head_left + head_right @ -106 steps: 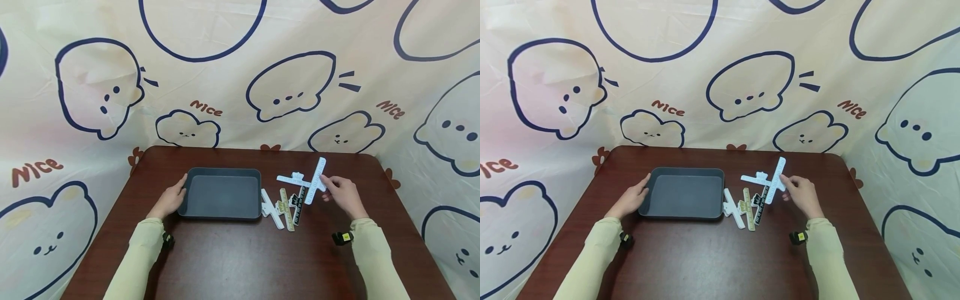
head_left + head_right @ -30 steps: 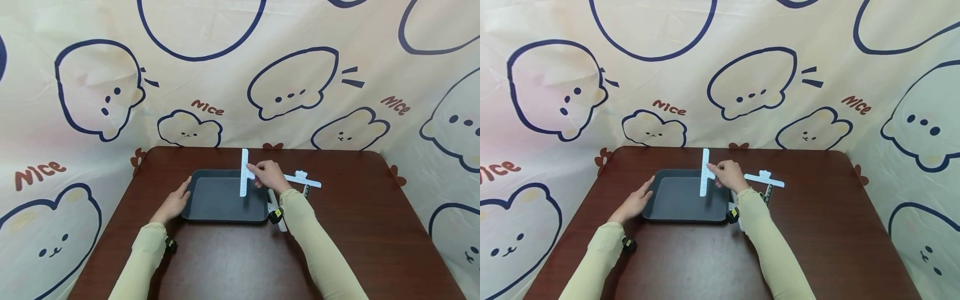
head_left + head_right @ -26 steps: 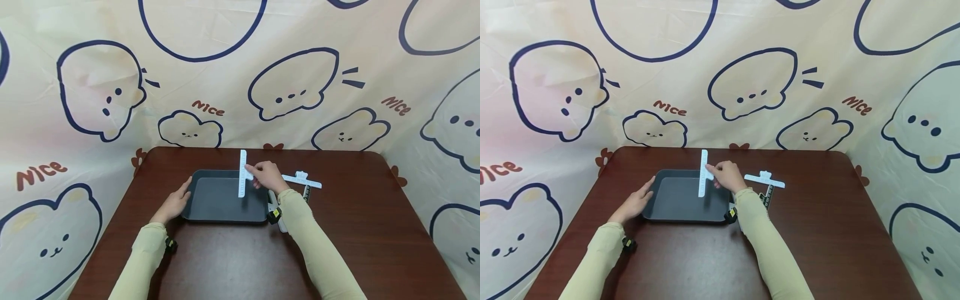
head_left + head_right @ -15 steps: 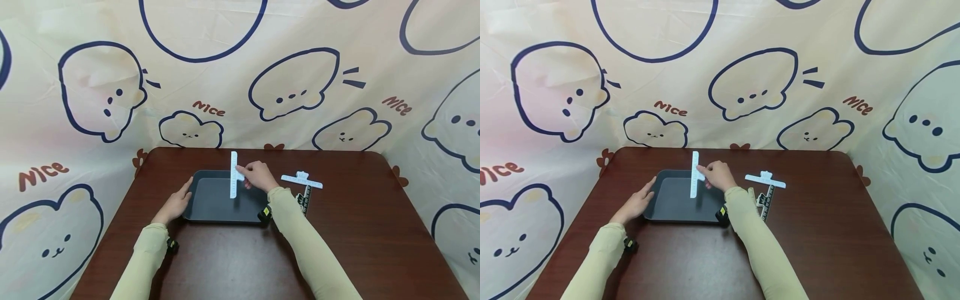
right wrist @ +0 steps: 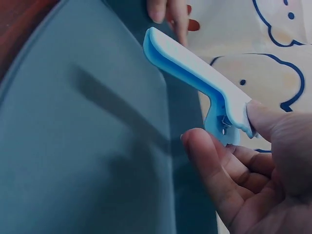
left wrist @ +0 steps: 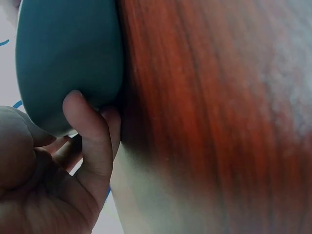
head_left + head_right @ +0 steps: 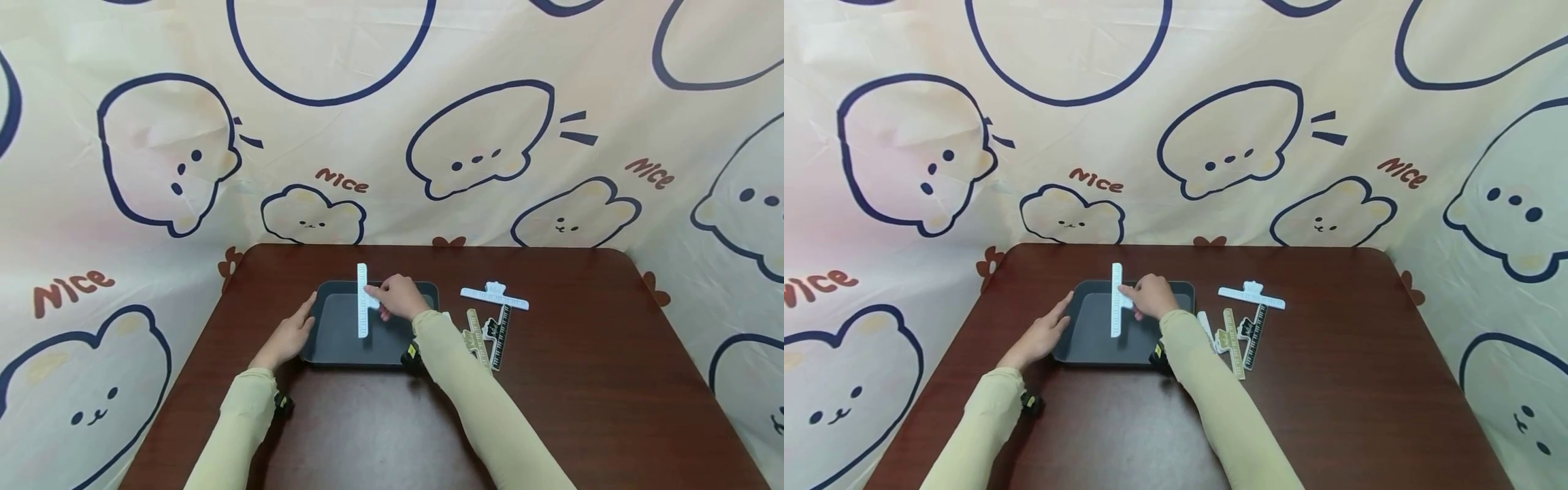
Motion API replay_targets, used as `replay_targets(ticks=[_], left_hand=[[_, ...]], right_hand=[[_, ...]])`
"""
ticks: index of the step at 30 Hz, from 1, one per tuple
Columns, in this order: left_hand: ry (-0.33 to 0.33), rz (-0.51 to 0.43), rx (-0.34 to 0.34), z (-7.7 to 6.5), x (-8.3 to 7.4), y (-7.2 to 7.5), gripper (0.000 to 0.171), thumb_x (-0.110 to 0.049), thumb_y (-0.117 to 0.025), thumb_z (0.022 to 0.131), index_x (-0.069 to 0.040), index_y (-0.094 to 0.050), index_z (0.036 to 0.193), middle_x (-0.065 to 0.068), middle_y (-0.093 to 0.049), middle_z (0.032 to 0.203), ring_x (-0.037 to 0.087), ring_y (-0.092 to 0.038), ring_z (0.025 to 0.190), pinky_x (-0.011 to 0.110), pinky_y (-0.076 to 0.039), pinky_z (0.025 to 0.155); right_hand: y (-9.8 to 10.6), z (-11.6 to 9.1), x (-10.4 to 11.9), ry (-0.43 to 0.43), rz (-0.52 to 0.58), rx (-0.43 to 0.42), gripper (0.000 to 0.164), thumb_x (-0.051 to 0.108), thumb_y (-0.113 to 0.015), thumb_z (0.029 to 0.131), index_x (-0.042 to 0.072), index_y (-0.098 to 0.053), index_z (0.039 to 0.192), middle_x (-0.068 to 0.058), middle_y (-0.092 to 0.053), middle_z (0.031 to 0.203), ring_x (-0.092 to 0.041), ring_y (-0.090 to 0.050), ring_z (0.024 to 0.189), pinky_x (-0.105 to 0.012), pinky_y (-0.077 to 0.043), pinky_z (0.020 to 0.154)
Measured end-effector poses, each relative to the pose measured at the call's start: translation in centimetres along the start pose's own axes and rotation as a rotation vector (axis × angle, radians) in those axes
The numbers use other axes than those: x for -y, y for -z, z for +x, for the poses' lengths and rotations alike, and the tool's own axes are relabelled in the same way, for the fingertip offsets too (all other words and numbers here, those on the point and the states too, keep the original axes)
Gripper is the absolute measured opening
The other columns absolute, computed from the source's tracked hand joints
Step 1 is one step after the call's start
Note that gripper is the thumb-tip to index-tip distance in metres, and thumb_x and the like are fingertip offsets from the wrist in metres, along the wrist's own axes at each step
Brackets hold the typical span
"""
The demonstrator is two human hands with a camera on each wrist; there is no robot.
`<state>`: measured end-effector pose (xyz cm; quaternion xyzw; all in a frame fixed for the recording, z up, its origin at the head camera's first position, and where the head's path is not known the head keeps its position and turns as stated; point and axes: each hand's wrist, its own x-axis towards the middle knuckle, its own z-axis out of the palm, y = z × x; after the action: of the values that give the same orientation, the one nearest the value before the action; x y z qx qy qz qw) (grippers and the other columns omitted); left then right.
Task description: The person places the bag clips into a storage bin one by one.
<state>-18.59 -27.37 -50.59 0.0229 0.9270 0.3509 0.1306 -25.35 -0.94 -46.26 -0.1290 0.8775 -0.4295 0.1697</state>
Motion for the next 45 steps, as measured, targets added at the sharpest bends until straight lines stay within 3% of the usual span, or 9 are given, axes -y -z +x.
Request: replay_targets(ticks=[6,19,23,31,38,45], left_hand=[[-0.012,0.005,-0.012,0.0,-0.2,0.1,0.058,-0.024,-0.032,0.106,-0.025,-0.004,0.156,0.017,-0.019,0.157,0.042,-0.034,0.135,0.060,-0.031,0.105],[-0.006,-0.012,-0.007,-0.3,-0.4,0.0,0.058,-0.024,-0.032,0.106,-0.026,-0.003,0.156,0.014,-0.017,0.159,0.040,-0.033,0.137,0.059,-0.030,0.106],[-0.011,-0.009,-0.009,-0.3,-0.2,-0.2,0.058,-0.024,-0.033,0.105,-0.025,-0.004,0.156,0.014,-0.018,0.158,0.041,-0.033,0.137,0.060,-0.030,0.106],[-0.004,-0.014,-0.010,-0.2,-0.2,0.0,0.058,-0.024,-0.033,0.106,-0.026,-0.003,0.156,0.013,-0.017,0.159,0.039,-0.029,0.139,0.059,-0.028,0.107],[0.013,-0.006,-0.027,-0.1,-0.3,0.1,0.058,-0.023,-0.033,0.105,-0.025,-0.005,0.156,0.015,-0.018,0.158,0.039,-0.026,0.141,0.059,-0.026,0.109],[0.040,-0.006,-0.029,0.0,-0.2,-0.1,0.057,-0.025,-0.032,0.105,-0.027,-0.006,0.156,0.016,-0.020,0.157,0.040,-0.027,0.140,0.059,-0.026,0.109]], right_hand=[[-1.8,0.5,-0.2,-0.022,-0.038,0.007,0.048,0.047,-0.056,0.094,0.004,-0.072,0.078,-0.006,-0.065,0.061,-0.021,-0.067,0.057,-0.034,-0.052,0.078],[-3.8,0.5,-0.1,-0.046,-0.169,0.015,0.052,0.046,-0.055,0.095,0.003,-0.070,0.068,-0.011,-0.066,0.060,-0.020,-0.062,0.055,-0.028,-0.041,0.057],[-4.5,0.9,-0.6,-0.038,-0.181,0.014,0.050,0.045,-0.056,0.094,0.006,-0.068,0.065,-0.007,-0.061,0.052,-0.018,-0.059,0.050,-0.029,-0.041,0.052],[-5.6,1.8,-1.1,-0.023,-0.180,0.004,0.036,0.044,-0.060,0.093,0.011,-0.062,0.077,-0.002,-0.056,0.049,-0.015,-0.056,0.045,-0.028,-0.042,0.050],[-6.5,2.0,-0.3,0.002,-0.215,-0.033,0.038,0.041,-0.060,0.093,0.011,-0.061,0.070,-0.002,-0.056,0.046,-0.015,-0.056,0.042,-0.027,-0.043,0.049],[-7.8,2.2,0.3,-0.023,-0.227,-0.034,0.036,0.043,-0.060,0.093,0.008,-0.066,0.088,-0.001,-0.058,0.054,-0.013,-0.057,0.043,-0.027,-0.044,0.047]])
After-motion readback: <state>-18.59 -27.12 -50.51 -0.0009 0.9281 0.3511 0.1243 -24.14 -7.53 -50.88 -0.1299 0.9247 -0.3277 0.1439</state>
